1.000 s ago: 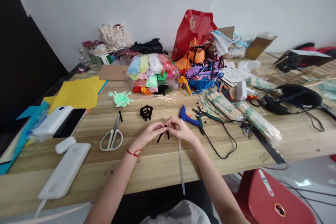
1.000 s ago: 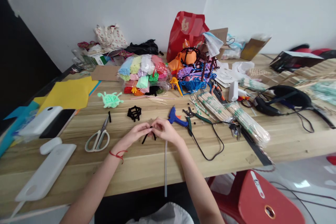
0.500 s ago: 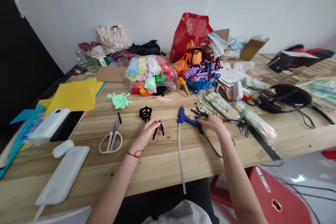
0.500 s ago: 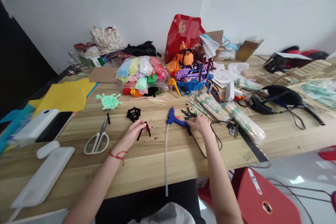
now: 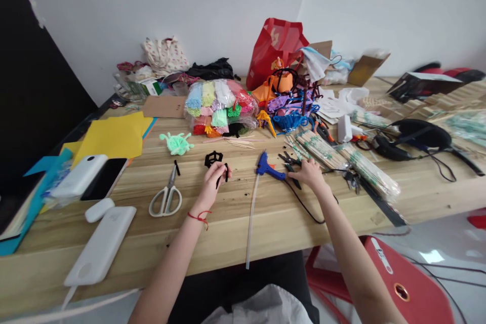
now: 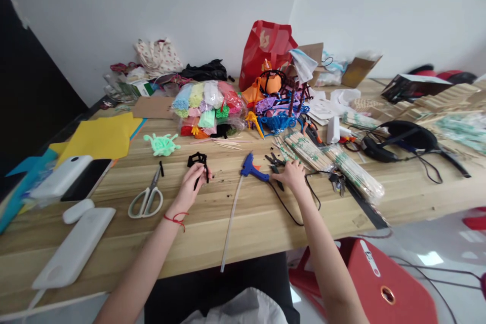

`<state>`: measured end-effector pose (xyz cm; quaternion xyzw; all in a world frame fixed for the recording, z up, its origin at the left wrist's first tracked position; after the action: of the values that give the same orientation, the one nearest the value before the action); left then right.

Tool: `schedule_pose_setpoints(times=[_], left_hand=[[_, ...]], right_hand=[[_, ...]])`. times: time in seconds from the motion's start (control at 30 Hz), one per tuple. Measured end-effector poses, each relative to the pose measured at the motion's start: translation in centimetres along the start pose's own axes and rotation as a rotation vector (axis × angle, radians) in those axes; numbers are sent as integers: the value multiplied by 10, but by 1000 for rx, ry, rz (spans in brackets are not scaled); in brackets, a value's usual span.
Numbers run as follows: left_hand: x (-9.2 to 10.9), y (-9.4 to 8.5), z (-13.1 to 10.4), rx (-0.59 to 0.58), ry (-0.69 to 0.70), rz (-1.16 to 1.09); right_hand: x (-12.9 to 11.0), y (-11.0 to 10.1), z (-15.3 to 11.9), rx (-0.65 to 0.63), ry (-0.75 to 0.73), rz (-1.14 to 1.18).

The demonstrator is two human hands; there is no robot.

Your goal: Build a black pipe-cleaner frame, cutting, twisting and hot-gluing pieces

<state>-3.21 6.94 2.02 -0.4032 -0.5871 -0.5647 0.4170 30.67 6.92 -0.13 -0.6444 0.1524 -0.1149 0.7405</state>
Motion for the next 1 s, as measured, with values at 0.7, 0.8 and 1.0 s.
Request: schedule_pose_setpoints(times=[0.7,0.8,1.0], left_hand=[[1,3,-3,7,-26,-45],[-2,1,-5,18,-55,-27],[-8,-2,-4,49,-90,-5]], right_hand=[[-186,-21,-172,-1126,-107,1663],[-201,-16,-177,-1202,-71,1755],[-213,-9,-163,-1207,-59,1768]])
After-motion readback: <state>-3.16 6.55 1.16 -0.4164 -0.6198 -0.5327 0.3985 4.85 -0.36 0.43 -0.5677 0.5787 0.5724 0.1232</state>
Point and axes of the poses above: each hand's wrist, its own z-axis towards the middle knuckle, its own y-axis out of the palm, x = y × z, the point moved 8 cm from there along z, towards the middle knuckle, and after that the axes turned 14 degrees about x, right-handed, at the moved point
